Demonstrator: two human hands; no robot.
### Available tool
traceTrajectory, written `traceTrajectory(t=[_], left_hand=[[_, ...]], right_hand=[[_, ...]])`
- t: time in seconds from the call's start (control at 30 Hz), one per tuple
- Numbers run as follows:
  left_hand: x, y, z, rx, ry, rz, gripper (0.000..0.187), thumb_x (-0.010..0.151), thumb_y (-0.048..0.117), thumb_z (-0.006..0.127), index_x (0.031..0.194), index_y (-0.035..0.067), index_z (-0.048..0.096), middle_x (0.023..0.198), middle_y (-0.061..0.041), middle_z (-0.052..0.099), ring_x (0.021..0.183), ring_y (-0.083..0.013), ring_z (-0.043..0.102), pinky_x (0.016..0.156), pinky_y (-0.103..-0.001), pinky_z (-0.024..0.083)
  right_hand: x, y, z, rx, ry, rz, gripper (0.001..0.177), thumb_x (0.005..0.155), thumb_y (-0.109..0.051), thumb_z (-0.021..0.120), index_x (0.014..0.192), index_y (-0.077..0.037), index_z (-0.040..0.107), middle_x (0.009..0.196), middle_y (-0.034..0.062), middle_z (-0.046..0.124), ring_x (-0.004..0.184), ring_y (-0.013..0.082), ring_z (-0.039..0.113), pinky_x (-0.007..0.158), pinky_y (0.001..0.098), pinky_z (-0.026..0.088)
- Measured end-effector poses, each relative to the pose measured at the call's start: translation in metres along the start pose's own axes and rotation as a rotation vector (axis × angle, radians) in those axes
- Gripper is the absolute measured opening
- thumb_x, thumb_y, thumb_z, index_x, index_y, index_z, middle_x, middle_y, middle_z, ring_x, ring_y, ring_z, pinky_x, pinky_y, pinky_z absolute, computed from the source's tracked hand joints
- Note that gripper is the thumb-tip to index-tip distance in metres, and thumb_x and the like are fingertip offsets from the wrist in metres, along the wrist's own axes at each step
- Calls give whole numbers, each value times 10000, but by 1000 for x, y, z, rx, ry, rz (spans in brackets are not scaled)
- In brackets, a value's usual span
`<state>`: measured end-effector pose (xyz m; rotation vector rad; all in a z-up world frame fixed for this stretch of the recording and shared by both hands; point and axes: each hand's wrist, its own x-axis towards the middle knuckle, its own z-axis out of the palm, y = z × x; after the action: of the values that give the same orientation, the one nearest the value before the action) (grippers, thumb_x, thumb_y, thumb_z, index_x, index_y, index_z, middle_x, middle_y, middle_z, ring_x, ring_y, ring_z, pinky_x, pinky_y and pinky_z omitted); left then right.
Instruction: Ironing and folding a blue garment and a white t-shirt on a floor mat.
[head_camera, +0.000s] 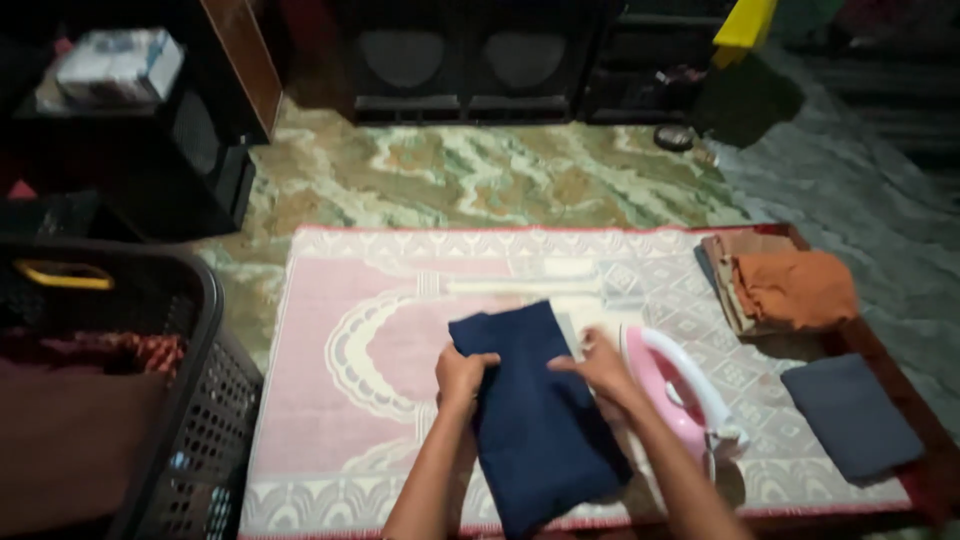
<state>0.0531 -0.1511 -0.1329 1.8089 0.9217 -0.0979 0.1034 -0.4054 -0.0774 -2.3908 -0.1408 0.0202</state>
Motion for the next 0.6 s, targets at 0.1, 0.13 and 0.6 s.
traceTrajectory(t=[0.1, 0.13, 0.6], left_hand=[[-32, 34, -19, -594, -352, -137, 767, 537, 108, 1005, 1225, -16, 690, 1114, -311, 731, 1067, -476, 705, 796, -672, 496], [-31, 36, -24, -669, -457, -154, 673, 577, 78, 957, 1187, -55, 709, 1064, -314, 730, 1002, -479, 716, 766, -663, 510], [-197, 156, -218, -103, -854, 1377, 474, 826, 37, 485, 1236, 98, 715, 1294, -53, 731, 1249, -199, 669, 1173, -418, 466]], right_hand=[[10, -22, 27, 148, -196, 189, 1081, 505, -408, 1085, 1361, -13, 556, 1329, 243, 607, 1241, 427, 650, 1079, 489, 527], [4, -44, 23, 352, -270, 230, 1140, 506, -340, 1087, 1417, 9, 497, 1360, 272, 589, 1265, 429, 609, 1075, 495, 507], [-93, -181, -171, 852, -315, -180, 357, 832, -7, 680, 1178, 6, 768, 844, 138, 737, 775, 221, 682, 817, 314, 495]])
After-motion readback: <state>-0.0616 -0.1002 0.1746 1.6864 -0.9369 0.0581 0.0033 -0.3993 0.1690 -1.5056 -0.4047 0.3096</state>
